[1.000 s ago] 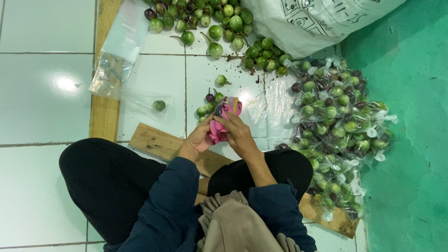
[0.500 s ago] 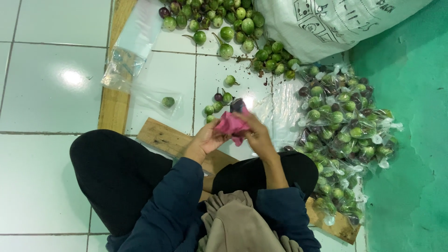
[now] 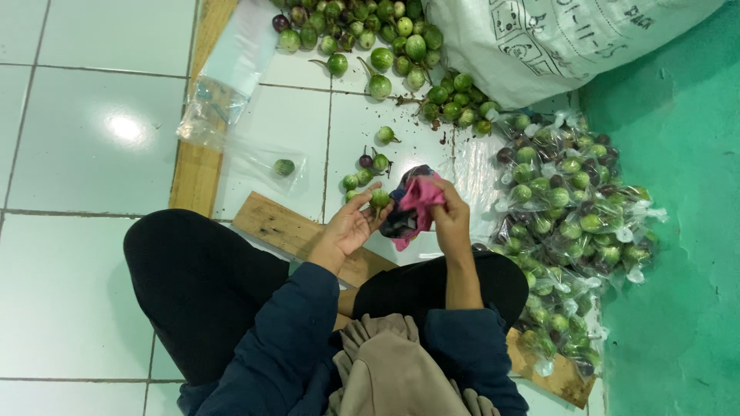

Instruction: The person picks up green eggplants from the floor, wipes them with a cloth, and places them into plastic bags.

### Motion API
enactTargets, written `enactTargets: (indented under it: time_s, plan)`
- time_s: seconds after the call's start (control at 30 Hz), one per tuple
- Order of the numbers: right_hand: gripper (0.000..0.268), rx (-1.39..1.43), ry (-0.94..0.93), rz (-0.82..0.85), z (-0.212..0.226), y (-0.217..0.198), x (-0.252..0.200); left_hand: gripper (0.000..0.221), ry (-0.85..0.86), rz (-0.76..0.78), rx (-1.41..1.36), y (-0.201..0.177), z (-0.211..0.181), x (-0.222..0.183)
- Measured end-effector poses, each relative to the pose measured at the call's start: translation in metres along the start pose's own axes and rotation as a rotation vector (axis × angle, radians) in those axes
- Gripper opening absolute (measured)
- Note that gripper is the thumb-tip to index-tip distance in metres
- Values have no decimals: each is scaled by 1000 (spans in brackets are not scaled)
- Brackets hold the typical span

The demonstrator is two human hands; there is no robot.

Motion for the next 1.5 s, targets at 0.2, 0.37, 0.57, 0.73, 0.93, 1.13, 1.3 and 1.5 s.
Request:
enactTargets:
  time_s: [0.2,0.37,0.57,0.73,0.93,1.13,1.3,1.5]
  plan:
    - [50,-248,-262,387,3,64,-30,33,-5,-127,9,-69,8,47]
    - [30,-227,-275,293,-14,65,-30,26,1,-156,-37,-103,22,48]
    - [20,-222,-243,122,-24,45,-29,31,55,-55,62,-32,15,8]
    - [11,-72,43,-39,-7,27,-22,35,146,-14,86,-15,-7,-2]
    - [29,-187,-10,140,-50,60,-30,33,192,-60,208,-29,11,6]
    - [15,-205,22,36,-40,46,-25,37,252,-62,268,10,17,-21]
    - [6,59,369,-292,2,19,-18,32,295,-42,243,9,7,-20]
    - [55,-759,244,487,-51,38,-23,58,329,-92,341,-14,-23,-21]
Point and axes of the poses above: each hand's wrist, its own x-axis towards the middle knuckle, its own y-axis out of the palm, z = x × y, the point moved 9 cm from there along x, towards the middle knuckle, and after that the axes turned 8 degrees about -y, right-handed, at the moved point
